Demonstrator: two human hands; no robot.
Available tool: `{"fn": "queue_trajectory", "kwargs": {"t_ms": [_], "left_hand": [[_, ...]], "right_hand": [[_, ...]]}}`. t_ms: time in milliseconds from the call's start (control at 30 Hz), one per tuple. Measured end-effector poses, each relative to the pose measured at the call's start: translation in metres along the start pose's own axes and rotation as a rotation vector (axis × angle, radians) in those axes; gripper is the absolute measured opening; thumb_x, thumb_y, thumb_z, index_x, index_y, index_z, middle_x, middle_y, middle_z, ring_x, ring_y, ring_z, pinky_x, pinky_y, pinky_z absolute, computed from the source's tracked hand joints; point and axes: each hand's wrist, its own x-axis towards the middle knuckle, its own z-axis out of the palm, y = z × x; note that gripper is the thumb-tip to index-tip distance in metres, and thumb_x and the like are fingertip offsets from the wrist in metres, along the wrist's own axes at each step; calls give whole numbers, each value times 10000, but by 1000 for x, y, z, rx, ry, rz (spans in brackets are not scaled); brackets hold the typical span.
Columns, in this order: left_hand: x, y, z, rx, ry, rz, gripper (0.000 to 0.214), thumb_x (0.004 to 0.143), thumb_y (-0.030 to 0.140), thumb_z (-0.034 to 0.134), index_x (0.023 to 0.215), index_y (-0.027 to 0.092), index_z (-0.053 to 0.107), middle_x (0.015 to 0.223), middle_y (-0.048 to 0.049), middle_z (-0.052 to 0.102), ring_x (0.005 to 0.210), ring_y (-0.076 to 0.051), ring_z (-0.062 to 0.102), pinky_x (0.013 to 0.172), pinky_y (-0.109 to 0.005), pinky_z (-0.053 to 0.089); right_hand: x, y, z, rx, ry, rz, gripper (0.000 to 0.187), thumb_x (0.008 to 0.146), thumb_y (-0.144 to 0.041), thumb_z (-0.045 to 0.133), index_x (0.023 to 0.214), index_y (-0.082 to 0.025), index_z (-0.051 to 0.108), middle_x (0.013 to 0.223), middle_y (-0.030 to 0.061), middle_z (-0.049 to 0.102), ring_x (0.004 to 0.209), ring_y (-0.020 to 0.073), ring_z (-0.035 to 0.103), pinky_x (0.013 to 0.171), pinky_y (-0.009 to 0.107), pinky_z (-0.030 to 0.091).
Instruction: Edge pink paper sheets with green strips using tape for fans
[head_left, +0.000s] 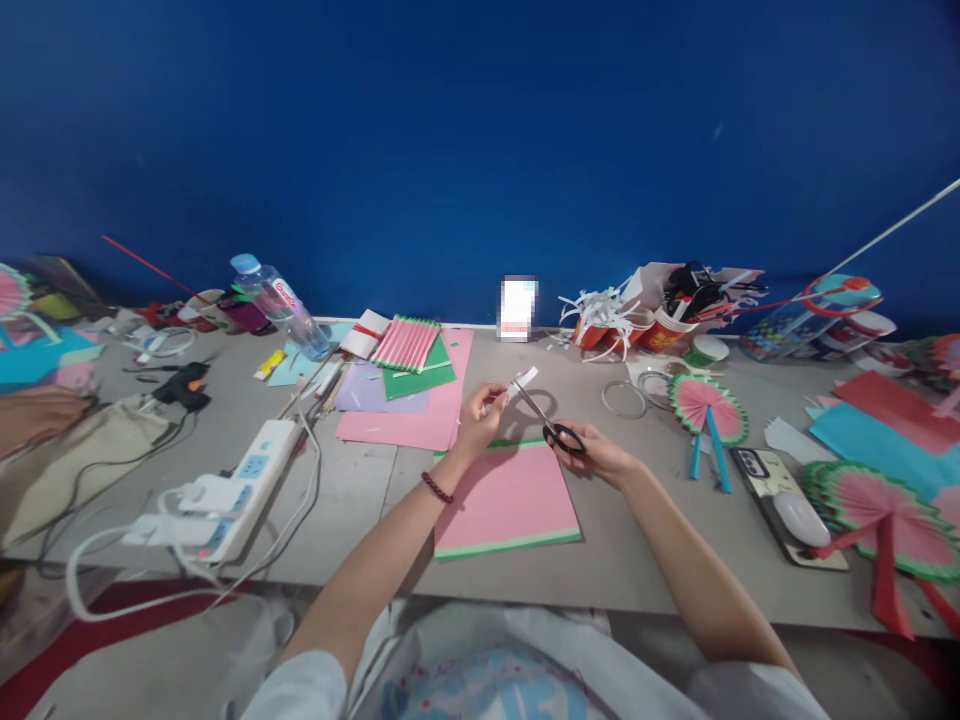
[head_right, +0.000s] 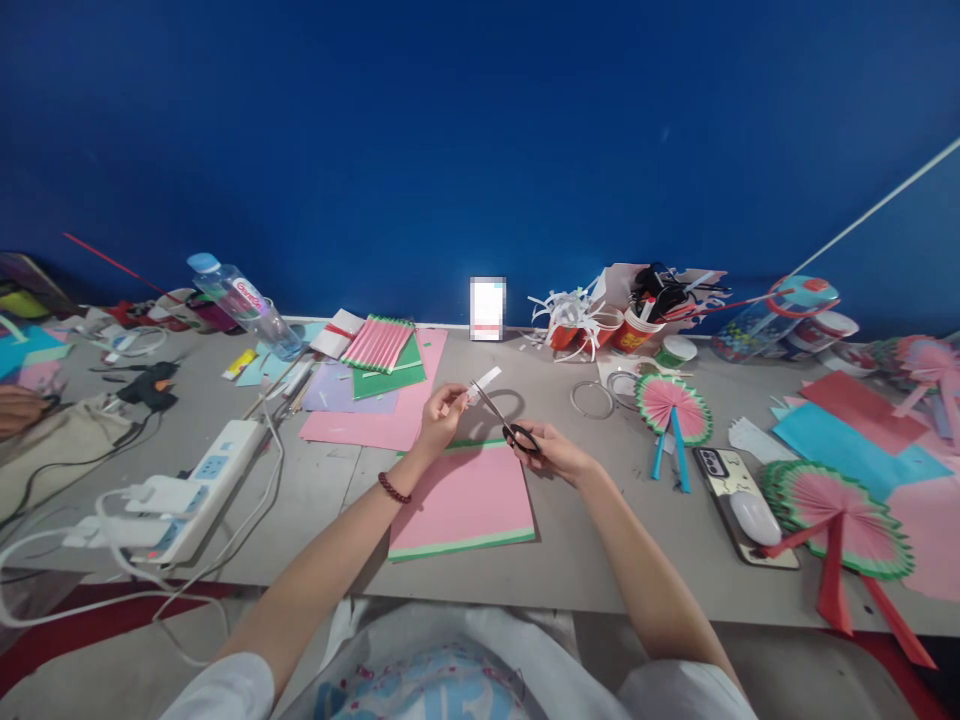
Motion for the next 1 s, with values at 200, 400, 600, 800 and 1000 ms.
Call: {"fn": "queue_trajectory", "kwargs": {"t_ms": [200,400,600,800,1000], "left_hand": [[0,1,-1,12,4,-11,218,844,410,551,877,206,622,835,-32,607,761,-150,612,711,-279,483],[0,1,-1,6,7,0,222,852,404,544,884,198,622,848,-38,601,768,-148,608,707,-272,483],[0,1,-1,-3,3,-2,219,856,396,545,891,193,618,865,-36,597,773,-142,601,690,-261,480],[0,-1,-1,-3,6,12,210,856,391,550,883,195,620,847,-30,592,767,-141,603,684,-260,480],[-1,0,-2,8,4,22,210,863,381,544,894,188,617,861,-36,590,778,-141,602,696,-261,489]], "right_hand": [[1,1,-1,-2,7,4,422,723,-531,680,827,-140,561,480,-60,489,354,27,281,359,188,137],[0,2,-3,6,13,14,426,721,-527,687,833,-136,562,480,-62,492,346,22,291,353,183,132],[0,0,0,16,33,26,429,708,-531,694,824,-142,555,459,-69,475,340,26,270,331,181,125],[0,2,-1,34,34,22,406,717,-513,695,821,-145,561,460,-67,475,341,24,269,329,179,122],[1,3,-1,37,33,31,414,710,-519,698,818,-148,550,454,-74,465,332,22,257,321,179,118]]}}
